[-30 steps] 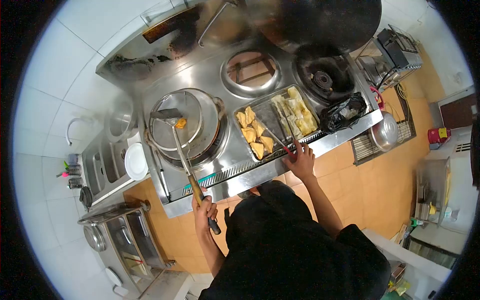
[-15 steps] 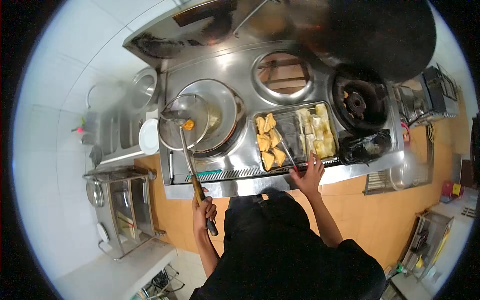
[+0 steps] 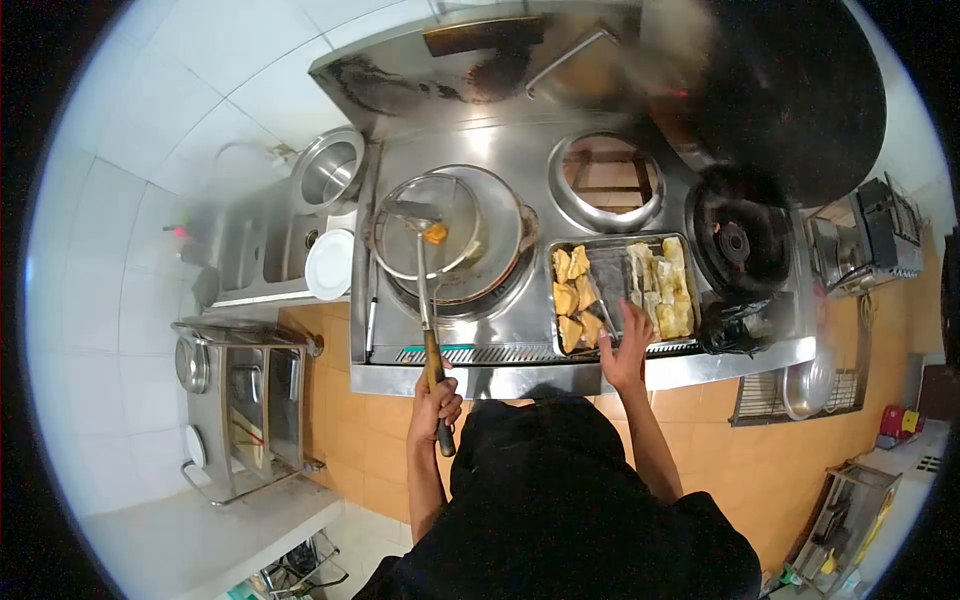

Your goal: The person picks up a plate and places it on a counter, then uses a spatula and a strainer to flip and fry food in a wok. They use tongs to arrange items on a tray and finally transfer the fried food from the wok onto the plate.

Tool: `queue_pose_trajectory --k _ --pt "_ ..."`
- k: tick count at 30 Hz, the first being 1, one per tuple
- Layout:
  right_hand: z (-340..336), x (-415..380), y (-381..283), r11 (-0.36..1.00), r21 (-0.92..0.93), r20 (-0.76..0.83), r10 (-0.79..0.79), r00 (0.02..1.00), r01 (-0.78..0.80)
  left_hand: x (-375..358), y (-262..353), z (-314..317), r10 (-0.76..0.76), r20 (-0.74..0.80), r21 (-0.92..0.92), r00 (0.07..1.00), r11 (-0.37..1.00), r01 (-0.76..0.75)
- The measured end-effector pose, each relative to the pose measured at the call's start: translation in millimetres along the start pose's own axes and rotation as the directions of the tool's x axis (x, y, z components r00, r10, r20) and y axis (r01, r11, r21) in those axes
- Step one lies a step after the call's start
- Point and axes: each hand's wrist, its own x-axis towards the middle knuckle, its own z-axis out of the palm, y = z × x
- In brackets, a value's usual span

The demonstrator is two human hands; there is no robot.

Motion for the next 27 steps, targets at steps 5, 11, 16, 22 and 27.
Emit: queue_pose_trajectory --k 5,11,16,22,27 --pt "34.9 -16.6 -38.0 0.999 0.018 0.005 -0.049 0.999 0.049 -2.1 8.4 -22.3 -0.038 0.082 -0.027 0.996 0.999 0.040" --pt "51.3 -31.9 -80.4 0.984 0.179 0.140 -0.051 0.989 0.025 4.3 28.0 -49.3 -0.046 0.162 0.034 0.986 0.999 0.041" --pt "66.9 -42.4 -135.1 0.892 0.449 0.409 -0.165 0.897 -0.041 10.4 28.9 -49.4 -0.030 0.191 0.176 0.981 0.984 -0.004" --pt "78.3 -49.7 -248.5 0.729 0.473 0.607 0.138 0.783 -0.495 21.9 13.7 -52.4 -0.093 0.207 0.183 0.974 0.982 0.055" --pt "110.7 -59.3 -260.3 0.813 0.356 0.542 0.221 0.811 -0.460 18.5 19.7 -59.7 -0.077 0.208 0.314 0.975 0.949 0.008"
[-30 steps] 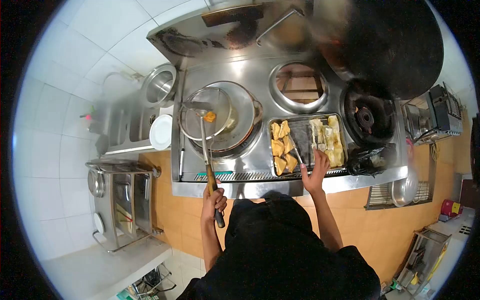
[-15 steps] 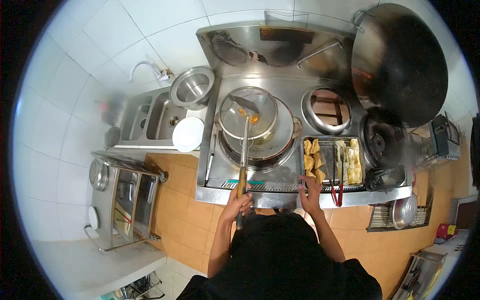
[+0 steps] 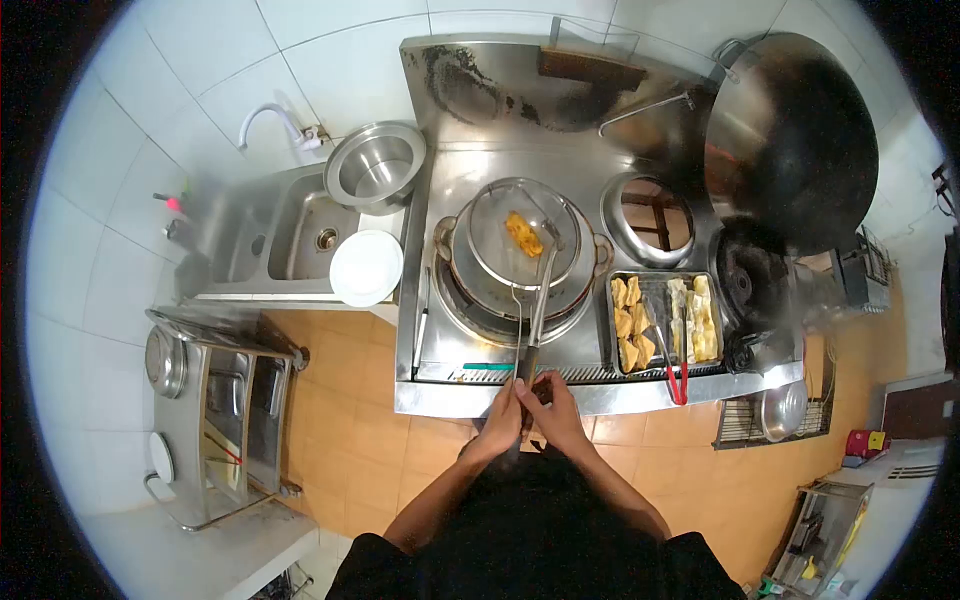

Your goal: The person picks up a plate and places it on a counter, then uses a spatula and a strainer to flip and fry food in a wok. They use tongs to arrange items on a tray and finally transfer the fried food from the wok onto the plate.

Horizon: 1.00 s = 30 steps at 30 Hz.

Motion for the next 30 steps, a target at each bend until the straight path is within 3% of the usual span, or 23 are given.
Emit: queue_pose_trajectory --k 2,5,9,16,18,21,25,30 --pt "9.5 -3.1 -2.1 0.971 0.229 -0.058 0.091 0.994 -0.076 -0.7 -11.9 -7.3 0.013 0.020 0.035 1.000 0.999 -0.014" --pt "24.6 1.0 14.7 0.971 0.240 -0.177 0.033 0.984 0.010 -0.6 -19.1 -12.9 0.066 0.035 0.046 0.997 0.997 -0.068" --pt "27.5 4.3 9.4 0.955 0.295 -0.190 0.040 0.981 0.018 0.7 -16.6 -9.1 0.125 0.005 0.056 0.992 0.991 -0.125" --pt "20.7 16.1 9.4 0.983 0.184 -0.187 0.013 0.982 0.022 4.8 -24.1 -4.1 0.204 -0.079 0.173 0.976 0.967 -0.188" --pt "17.1 18.4 -1.0 0.999 -0.003 -0.172 0.031 0.985 -0.032 -2.0 -15.7 -0.9 0.040 0.004 0.027 0.999 0.999 -0.040" --pt "8.8 16.4 -23.0 0.990 -0.109 -0.163 0.068 0.984 -0.087 2.1 -19.5 -2.3 0.099 0.035 0.032 0.995 0.995 -0.100" --pt "4.2 18.3 -11.7 0.984 -0.175 -0.180 -0.024 0.983 -0.008 6.3 -29.3 1.7 0.124 0.028 -0.017 0.992 0.992 -0.124" --pt "0.6 20.4 -18.1 0.988 -0.154 -0.187 0.004 0.982 -0.033 2.5 -11.7 4.8 -0.017 -0.019 -0.105 1.000 0.994 0.015"
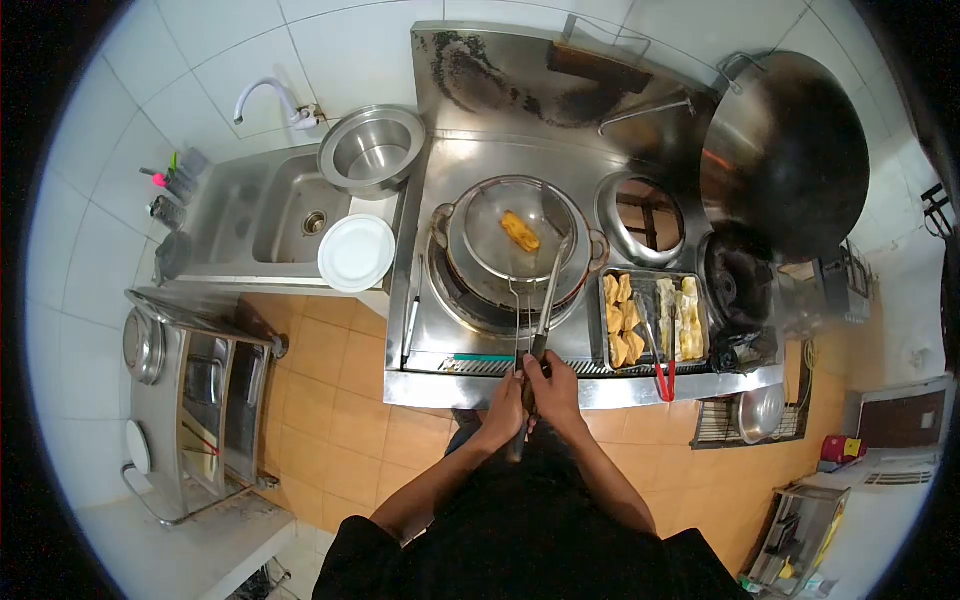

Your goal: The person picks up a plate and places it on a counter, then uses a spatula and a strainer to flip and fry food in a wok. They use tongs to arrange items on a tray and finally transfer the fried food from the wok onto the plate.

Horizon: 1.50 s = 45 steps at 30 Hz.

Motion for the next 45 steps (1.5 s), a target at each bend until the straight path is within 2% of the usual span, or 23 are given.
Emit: queue_pose_trajectory --k 4,9,10,12,13,15,16,17,19,20,22,23,25,26,27,29,31,34,35,37,38,43,45 --pt "0.1 7.0 18.3 0.998 0.046 -0.008 -0.044 0.999 0.044 4.5 -1.2 0.6 0.023 0.046 -0.076 0.999 0.997 -0.020" --pt "-7.8 8.7 19.7 0.958 0.284 0.021 0.043 0.999 -0.047 3.7 1.8 2.7 0.096 0.010 0.037 0.995 0.995 -0.097" --pt "-11.2 10.1 21.6 0.958 0.283 0.022 0.041 0.999 -0.045 6.9 -1.6 1.2 0.098 0.009 0.036 0.995 0.995 -0.098" --pt "-24.4 15.1 25.0 0.952 0.305 -0.021 -0.013 1.000 0.019 15.2 -4.9 -1.3 0.208 0.012 0.059 0.978 0.976 -0.208" --pt "-34.4 18.2 26.3 0.945 0.324 -0.017 -0.050 0.999 0.053 13.7 -3.1 -4.0 0.212 0.011 0.058 0.977 0.976 -0.212" --pt "-55.9 21.9 24.0 0.816 0.572 0.053 0.070 0.996 -0.087 7.1 2.5 -12.8 0.083 0.044 0.164 0.996 0.983 -0.089" --pt "-73.5 17.4 10.3 0.655 0.711 0.201 0.160 0.966 -0.256 7.6 2.3 -14.3 0.094 0.042 0.137 0.995 0.986 -0.099" --pt "-87.4 19.2 19.8 0.570 0.769 0.304 0.069 0.950 -0.288 7.8 4.0 -17.4 0.098 0.048 0.139 0.994 0.985 -0.104" --pt "-101.9 19.5 35.8 0.423 0.827 0.403 0.010 0.915 -0.369 3.0 13.3 -19.9 0.113 0.067 0.086 0.991 0.989 -0.119" --pt "-103.7 17.7 43.5 0.424 0.828 0.400 0.008 0.916 -0.366 6.6 9.0 -22.6 0.166 0.051 0.098 0.985 0.981 -0.170" --pt "-103.0 12.7 56.2 0.338 0.825 0.475 0.018 0.880 -0.452 4.2 8.7 -25.9 0.144 0.056 0.062 0.988 0.987 -0.148" --pt "-99.7 11.9 62.3 0.338 0.827 0.473 0.014 0.881 -0.450 2.6 8.7 -28.4 0.121 0.059 0.026 0.991 0.992 -0.123" --pt "-91.6 11.0 68.3 0.640 0.680 0.289 0.214 0.933 -0.357 -0.4 8.3 -35.3 0.118 0.071 0.007 0.990 0.993 -0.119" --pt "-88.9 10.6 72.3 0.710 0.632 0.215 0.225 0.950 -0.311 -2.0 8.0 -38.4 0.110 0.082 -0.014 0.991 0.994 -0.109" --pt "-84.8 11.3 81.0 0.706 0.637 0.218 0.223 0.950 -0.311 -4.2 9.2 -40.9 0.110 0.079 -0.008 0.991 0.994 -0.109" --pt "-78.7 12.1 98.2 0.886 0.450 -0.012 0.132 0.991 -0.112 -8.5 11.5 -44.7 0.091 0.058 0.009 0.994 0.996 -0.092" --pt "-79.0 10.3 105.1 0.893 0.441 -0.040 0.117 0.992 -0.088 -10.3 12.8 -47.5 0.087 0.041 0.011 0.995 0.996 -0.088" --pt "-76.9 10.5 115.0 0.997 0.070 -0.154 -0.006 0.988 0.017 -14.4 14.1 -48.9 0.079 0.017 0.005 0.997 0.997 -0.079" --pt "-72.9 9.4 116.7 0.997 0.074 -0.157 0.001 0.988 0.011 -14.2 16.6 -49.5 0.085 0.007 -0.003 0.996 0.996 -0.085" --pt "-63.3 3.5 112.2 0.993 -0.043 -0.261 -0.114 0.959 0.106 -17.0 21.4 -52.6 0.091 0.025 0.003 0.996 0.996 -0.091" --pt "-64.0 1.8 110.0 0.993 -0.080 -0.253 -0.099 0.962 0.081 -18.3 22.7 -54.3 0.092 0.017 -0.015 0.996 0.996 -0.092" --pt "-59.1 -1.3 121.3 0.986 -0.158 -0.295 -0.097 0.950 0.052 -26.9 32.4 -60.1 0.070 -0.038 0.001 0.997 0.998 -0.070" --pt "-63.0 -2.6 120.1 0.992 -0.121 -0.229 -0.007 0.973 -0.022 -27.6 33.9 -65.7 0.064 -0.047 -0.018 0.997 0.998 -0.065"
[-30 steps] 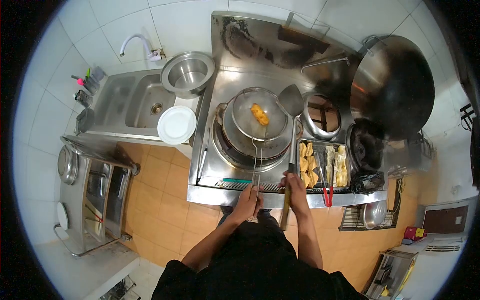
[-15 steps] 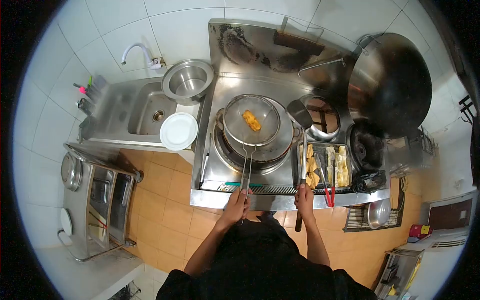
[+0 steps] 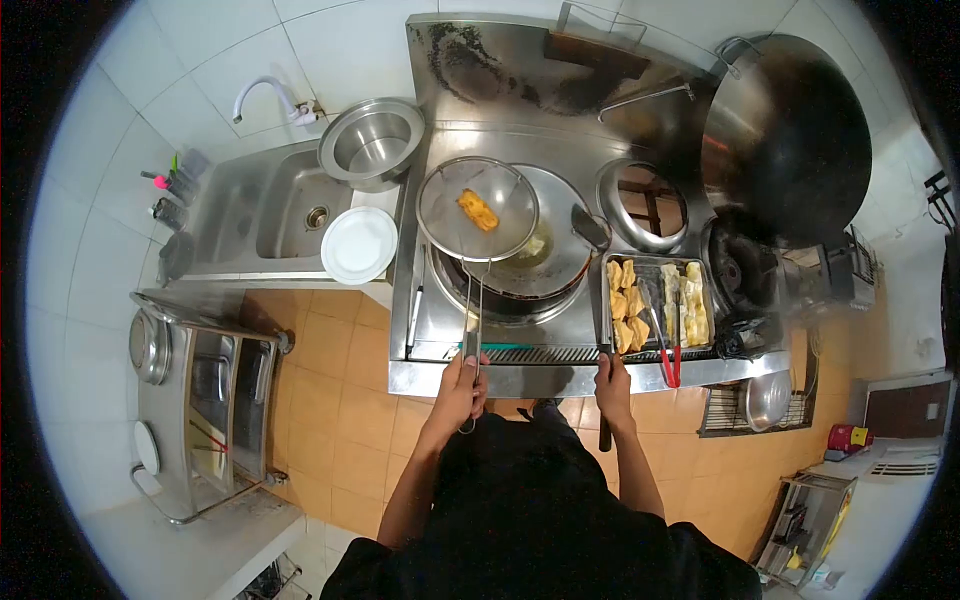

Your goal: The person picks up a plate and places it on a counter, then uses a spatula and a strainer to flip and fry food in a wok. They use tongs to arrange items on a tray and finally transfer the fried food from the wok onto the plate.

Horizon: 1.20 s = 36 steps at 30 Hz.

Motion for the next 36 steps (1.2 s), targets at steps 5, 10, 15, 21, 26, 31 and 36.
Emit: queue_pose_trajectory --k 5,10,15,21,26,31,36 --pt "-1.1 -2.2 -16.2 0.905 0.348 0.186 0.191 0.964 -0.247 0.4 -0.7 -6.7 0.009 0.030 0.031 1.000 0.999 -0.010" --pt "1.9 -0.6 -32.6 0.838 0.470 0.166 0.226 0.960 -0.279 7.5 -9.5 -3.5 0.018 0.058 0.083 0.998 0.996 -0.023" --pt "-25.7 19.9 -43.5 0.982 0.175 0.117 -0.096 0.989 0.074 10.9 -17.6 7.6 0.007 0.112 0.175 0.994 0.984 -0.027" --pt "-77.5 44.4 -80.2 0.985 0.140 0.339 0.051 0.939 -0.104 14.0 -9.9 13.7 0.024 0.098 0.312 0.995 0.949 -0.053" --pt "-144.8 93.3 -127.7 0.955 -0.045 0.464 0.280 0.840 -0.294 24.1 -9.2 10.4 0.104 0.129 0.380 0.986 0.913 -0.146" --pt "-182.5 147.6 -169.0 0.951 -0.304 0.612 0.235 0.755 -0.049 33.2 -16.0 -1.1 0.163 0.117 0.452 0.980 0.870 -0.199" --pt "-184.3 167.0 -193.1 0.939 -0.316 0.726 0.331 0.603 -0.135 37.7 -23.6 -14.6 0.164 0.102 0.509 0.981 0.839 -0.193"
